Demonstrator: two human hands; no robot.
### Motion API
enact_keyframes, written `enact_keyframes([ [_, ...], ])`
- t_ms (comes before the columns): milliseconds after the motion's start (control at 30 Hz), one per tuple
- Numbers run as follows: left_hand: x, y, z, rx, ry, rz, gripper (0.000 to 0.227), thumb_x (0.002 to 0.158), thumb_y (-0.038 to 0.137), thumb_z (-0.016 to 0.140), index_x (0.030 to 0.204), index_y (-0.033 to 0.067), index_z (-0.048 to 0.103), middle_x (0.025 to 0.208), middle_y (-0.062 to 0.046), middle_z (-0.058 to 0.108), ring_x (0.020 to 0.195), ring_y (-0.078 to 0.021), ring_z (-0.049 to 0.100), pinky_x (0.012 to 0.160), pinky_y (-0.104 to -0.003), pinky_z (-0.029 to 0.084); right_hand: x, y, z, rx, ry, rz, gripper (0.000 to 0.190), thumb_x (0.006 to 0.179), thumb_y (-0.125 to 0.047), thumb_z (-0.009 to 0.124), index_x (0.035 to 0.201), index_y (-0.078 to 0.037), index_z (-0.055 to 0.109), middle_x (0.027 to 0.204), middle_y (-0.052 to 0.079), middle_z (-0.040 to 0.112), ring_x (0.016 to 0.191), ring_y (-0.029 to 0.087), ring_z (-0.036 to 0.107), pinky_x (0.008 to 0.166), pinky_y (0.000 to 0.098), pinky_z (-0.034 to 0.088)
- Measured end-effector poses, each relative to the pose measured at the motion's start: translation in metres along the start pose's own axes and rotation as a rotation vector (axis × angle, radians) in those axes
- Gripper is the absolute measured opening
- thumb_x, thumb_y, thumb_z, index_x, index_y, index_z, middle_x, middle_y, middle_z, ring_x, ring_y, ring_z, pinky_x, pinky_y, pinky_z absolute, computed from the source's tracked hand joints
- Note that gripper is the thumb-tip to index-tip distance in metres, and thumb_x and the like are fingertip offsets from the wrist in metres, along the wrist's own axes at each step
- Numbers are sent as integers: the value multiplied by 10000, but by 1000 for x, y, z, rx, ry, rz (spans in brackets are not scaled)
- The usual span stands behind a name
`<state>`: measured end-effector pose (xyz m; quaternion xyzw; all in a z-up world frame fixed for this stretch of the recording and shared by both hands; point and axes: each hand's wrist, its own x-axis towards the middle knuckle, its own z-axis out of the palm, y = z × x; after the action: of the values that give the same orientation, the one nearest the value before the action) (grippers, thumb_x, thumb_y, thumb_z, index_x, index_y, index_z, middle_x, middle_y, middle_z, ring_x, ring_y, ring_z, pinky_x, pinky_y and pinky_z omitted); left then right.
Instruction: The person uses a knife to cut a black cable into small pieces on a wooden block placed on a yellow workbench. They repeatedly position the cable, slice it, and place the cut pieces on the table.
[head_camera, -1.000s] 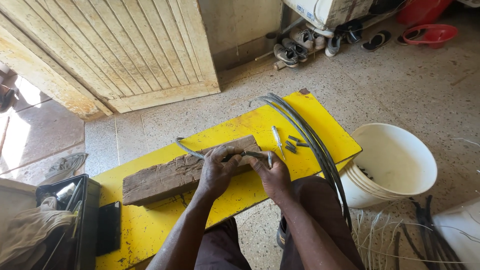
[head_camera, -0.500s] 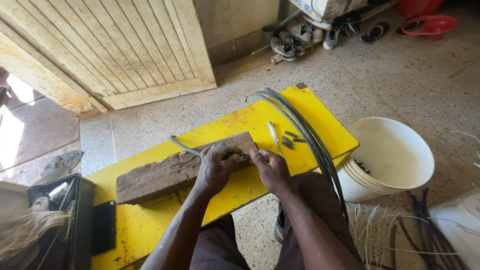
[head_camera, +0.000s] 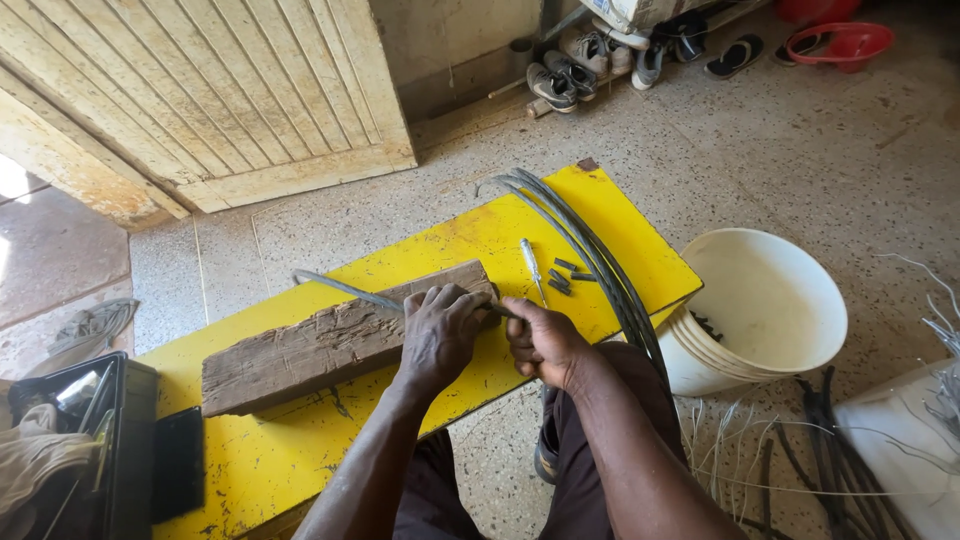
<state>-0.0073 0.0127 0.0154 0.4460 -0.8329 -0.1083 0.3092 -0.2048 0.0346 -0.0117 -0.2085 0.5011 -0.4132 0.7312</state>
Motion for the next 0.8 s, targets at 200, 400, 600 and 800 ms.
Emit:
enact_keyframes([
  [200, 11, 1, -3, -22, -70, -109, 175, 1012, 397, 638, 1100, 288, 743, 956, 8, 667, 1007, -224, 661, 1003, -422, 392, 18, 13, -27, -650, 217, -352, 731, 1010, -633, 705, 1269, 50, 730, 851, 182, 713, 831, 277, 710, 828, 478, 576],
  [400, 15, 1, -1, -49, -99, -170, 182, 1017, 404, 610, 1096, 305, 741, 952, 8, 672, 1008, -220, 668, 1004, -423, 383, -26, -14, 11, -709, 243, -440, 320, 986, -493, 780, 1081, -188, 795, 844, 57, 739, 830, 170, 684, 841, 386, 551],
  [600, 10, -4, 1, -58, -90, -165, 183, 1023, 385, 619, 1108, 278, 741, 946, 7, 648, 1013, -210, 662, 1044, -419, 379, 4, 7, 14, -293, 230, -180, 567, 992, -571, 634, 902, -16, 710, 737, 129, 547, 605, 225, 562, 513, 373, 508],
  [800, 10, 0, -3, -58, -87, -169, 187, 1022, 397, 619, 1106, 287, 744, 952, 3, 659, 1021, -216, 667, 1040, -421, 385, -5, -15, -27, -454, 555, -218, 575, 1017, -629, 602, 1122, -95, 787, 1014, 175, 669, 850, 286, 630, 645, 394, 533],
])
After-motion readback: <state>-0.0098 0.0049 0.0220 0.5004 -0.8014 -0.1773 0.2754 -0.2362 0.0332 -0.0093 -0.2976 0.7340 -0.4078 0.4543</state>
